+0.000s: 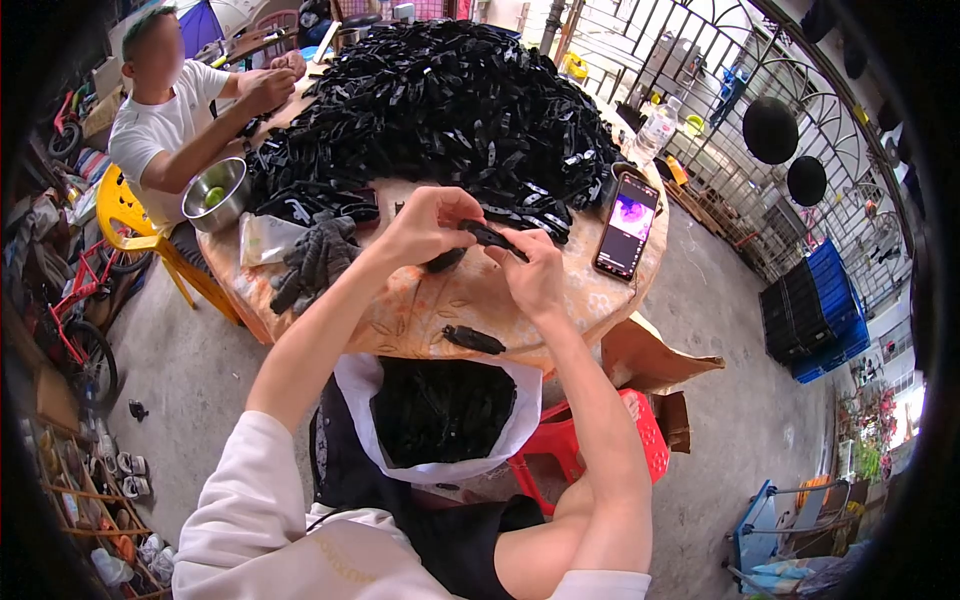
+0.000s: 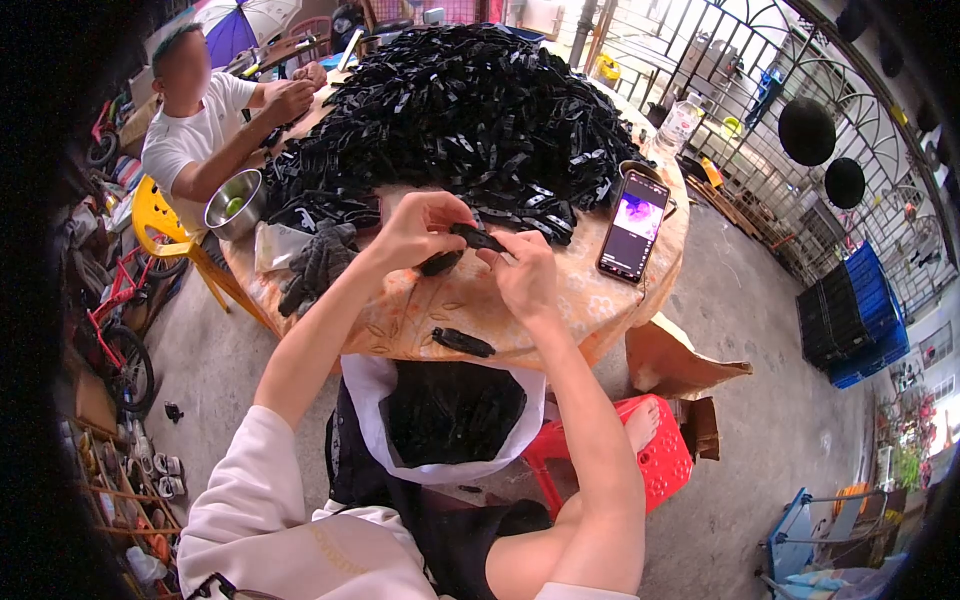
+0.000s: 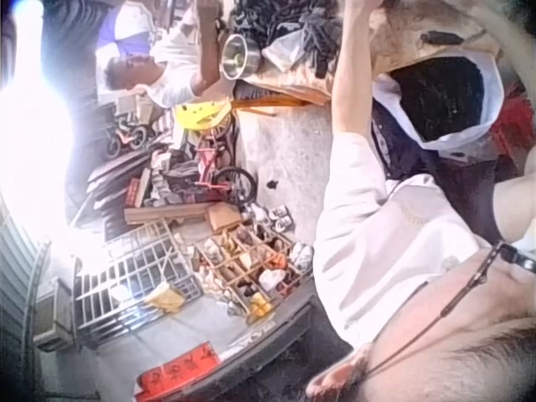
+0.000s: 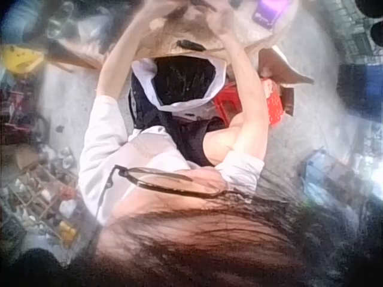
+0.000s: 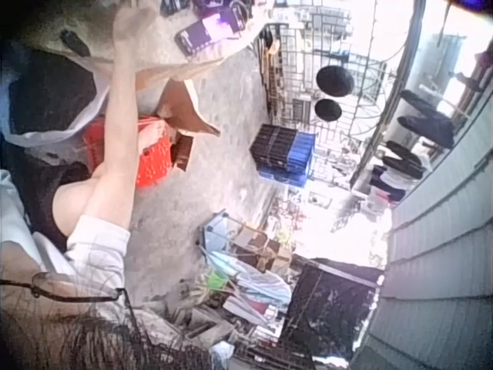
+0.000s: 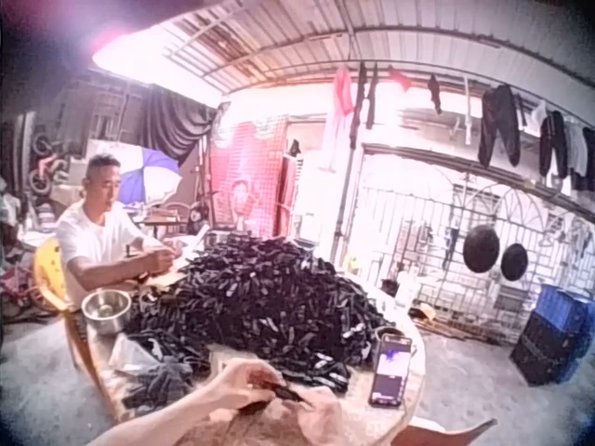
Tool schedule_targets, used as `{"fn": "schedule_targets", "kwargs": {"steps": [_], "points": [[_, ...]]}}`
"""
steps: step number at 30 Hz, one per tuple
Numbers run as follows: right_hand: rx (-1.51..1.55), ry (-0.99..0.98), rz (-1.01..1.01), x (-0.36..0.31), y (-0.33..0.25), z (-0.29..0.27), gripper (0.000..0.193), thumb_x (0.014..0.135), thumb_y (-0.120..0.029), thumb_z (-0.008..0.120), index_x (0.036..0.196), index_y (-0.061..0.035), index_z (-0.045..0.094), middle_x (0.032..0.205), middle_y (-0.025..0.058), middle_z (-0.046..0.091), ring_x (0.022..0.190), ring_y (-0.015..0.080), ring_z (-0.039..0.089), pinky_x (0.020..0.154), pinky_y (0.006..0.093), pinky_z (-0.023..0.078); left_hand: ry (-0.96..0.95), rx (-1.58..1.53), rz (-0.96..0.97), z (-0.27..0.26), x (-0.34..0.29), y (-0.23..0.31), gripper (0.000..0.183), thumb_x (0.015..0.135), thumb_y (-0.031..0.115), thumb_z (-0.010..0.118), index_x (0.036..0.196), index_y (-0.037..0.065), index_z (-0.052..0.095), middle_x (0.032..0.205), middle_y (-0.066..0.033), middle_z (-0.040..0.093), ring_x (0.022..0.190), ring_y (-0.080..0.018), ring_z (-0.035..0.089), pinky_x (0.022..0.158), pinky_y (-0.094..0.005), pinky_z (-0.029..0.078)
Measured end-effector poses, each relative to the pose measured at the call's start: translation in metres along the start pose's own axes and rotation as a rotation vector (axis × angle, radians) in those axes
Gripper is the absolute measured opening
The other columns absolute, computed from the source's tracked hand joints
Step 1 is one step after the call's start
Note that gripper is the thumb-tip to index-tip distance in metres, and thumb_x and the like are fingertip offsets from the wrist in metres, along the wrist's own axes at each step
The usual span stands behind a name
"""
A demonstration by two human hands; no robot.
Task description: The person picks up plastic components from a pile on the table, joins them together by hand, and places the assembled parts into a bag.
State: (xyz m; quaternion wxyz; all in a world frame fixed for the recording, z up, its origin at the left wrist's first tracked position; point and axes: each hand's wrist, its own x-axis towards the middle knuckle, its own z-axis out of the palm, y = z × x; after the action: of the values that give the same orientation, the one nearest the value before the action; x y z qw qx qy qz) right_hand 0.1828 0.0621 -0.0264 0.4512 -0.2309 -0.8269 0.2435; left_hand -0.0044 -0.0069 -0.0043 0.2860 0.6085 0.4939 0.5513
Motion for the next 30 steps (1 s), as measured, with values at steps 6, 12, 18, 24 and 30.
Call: {"fn": "schedule_targets", "kwargs": {"steps": [6,12,18,24,30], "points": [[-0.105,-0.236,-0.129,-0.005,0.001,-0.013,0.019,0.077,-0.014,0.076,0.091,-0.0027,0.072,0.086,0.0081,0.066,0.091,0.0262,0.058,0.084,0.0358,0.046,0.321,-0.002,0.108,-0.021,0.008,-0.001,0.016,0.093,0.005,0.056,0.102,-0.002,0.067,0.095,-0.0068,0.068,0.09,-0.0106,0.062,0.08,-0.0226,0.048],[-0.094,-0.307,-0.205,-0.012,0.0,-0.022,0.016,0.078,-0.015,0.074,0.088,-0.0016,0.072,0.101,0.01,0.066,0.108,0.0276,0.055,0.097,0.0361,0.042,0.821,-0.159,-0.032,-0.066,0.013,-0.02,0.022,0.091,-0.001,0.05,0.107,-0.001,0.065,0.097,-0.0095,0.068,0.091,-0.0145,0.064,0.083,-0.026,0.05],[0.065,-0.344,-0.125,-0.011,-0.011,-0.017,0.03,0.08,-0.02,0.072,0.103,-0.0005,0.068,0.109,0.0139,0.064,0.114,0.031,0.054,0.1,0.0379,0.041,0.66,1.008,0.074,-0.072,0.002,-0.043,0.037,0.076,-0.003,0.056,0.111,0.005,0.065,0.114,-0.0177,0.064,0.116,-0.0345,0.055,0.098,-0.0392,0.044],[-0.047,-0.459,-0.311,-0.018,-0.041,-0.013,0.038,0.081,-0.026,0.071,0.11,-0.002,0.065,0.112,0.0158,0.062,0.113,0.0331,0.054,0.099,0.0396,0.042,0.411,1.384,-0.111,-0.046,0.0,-0.029,0.028,0.074,0.017,0.062,0.1,0.009,0.07,0.116,-0.0154,0.061,0.116,-0.0355,0.053,0.096,-0.0427,0.044],[0.036,-0.524,-0.295,-0.017,-0.045,-0.009,0.027,0.079,-0.023,0.071,0.094,-0.0023,0.066,0.097,0.0156,0.063,0.098,0.0337,0.058,0.089,0.0398,0.047,0.171,0.876,0.078,-0.039,0.005,-0.022,0.017,0.077,0.008,0.061,0.091,0.003,0.07,0.087,-0.0144,0.068,0.091,-0.0334,0.062,0.087,-0.041,0.048]]}}
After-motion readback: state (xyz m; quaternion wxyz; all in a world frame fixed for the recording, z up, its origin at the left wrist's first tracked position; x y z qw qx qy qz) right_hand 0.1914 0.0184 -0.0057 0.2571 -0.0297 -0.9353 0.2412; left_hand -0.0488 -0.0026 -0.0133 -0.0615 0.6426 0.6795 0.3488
